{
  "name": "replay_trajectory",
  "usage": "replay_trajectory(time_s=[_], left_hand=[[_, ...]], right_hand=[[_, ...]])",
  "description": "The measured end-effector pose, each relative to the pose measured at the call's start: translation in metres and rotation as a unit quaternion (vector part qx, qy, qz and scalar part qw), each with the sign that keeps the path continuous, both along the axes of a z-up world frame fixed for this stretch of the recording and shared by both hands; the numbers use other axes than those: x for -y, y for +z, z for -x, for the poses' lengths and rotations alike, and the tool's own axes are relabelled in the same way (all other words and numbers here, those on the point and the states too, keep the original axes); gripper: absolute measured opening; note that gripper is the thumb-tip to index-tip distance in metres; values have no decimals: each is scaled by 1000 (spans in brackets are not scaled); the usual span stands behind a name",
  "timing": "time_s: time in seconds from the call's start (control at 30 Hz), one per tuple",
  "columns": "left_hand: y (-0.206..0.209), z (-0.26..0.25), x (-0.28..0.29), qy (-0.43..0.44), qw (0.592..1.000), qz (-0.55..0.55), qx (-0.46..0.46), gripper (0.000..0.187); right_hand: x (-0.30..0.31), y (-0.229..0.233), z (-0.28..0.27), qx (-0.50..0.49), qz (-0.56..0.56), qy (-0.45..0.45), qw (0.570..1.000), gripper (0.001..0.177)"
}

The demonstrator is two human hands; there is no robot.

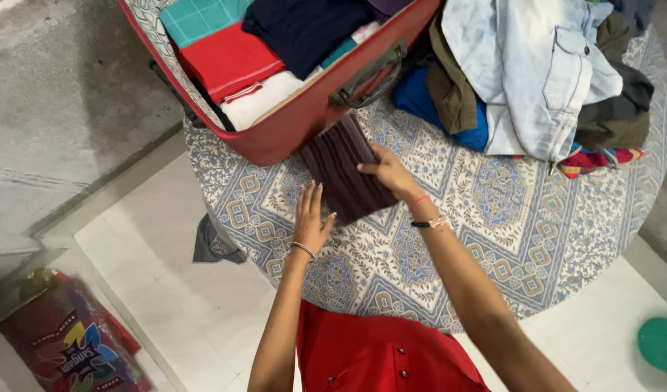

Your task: The person folds a shirt and a pair of jeans by hand on a table and places them into an open suitcase.

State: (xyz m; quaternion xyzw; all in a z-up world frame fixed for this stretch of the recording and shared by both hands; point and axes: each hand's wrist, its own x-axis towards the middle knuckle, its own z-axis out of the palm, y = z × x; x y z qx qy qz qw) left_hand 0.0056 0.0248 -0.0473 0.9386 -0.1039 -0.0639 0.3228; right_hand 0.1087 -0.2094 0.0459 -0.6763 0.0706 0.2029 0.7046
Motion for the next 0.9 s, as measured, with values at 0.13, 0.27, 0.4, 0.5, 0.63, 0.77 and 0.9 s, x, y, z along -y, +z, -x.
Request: replay_trajectory(time_s=[0.13,0.27,0.4,0.5,0.63,0.77,0.9], left_hand=[[-13,-7,20,9,982,191,-13,76],[1,-20,38,139,841,431,-295,76],[-4,-16,44,260,731,549,-311,74],[-34,0,42,269,772,494,-296,68],[-81,2,49,245,854,409,-209,38],[-101,1,46,256,913,279,-150,26],[-112,4,47,253,948,191,-33,24]], right_hand=[[18,68,1,224,357,127,898,49],[20,50,19,456,514,165,708,47],[23,-14,61,440,592,207,642,53],[29,-39,96,410,608,270,624,57],[38,-46,118,318,571,251,714,60],[49,-58,126,270,574,89,768,60],[66,-73,139,223,591,6,775,66]])
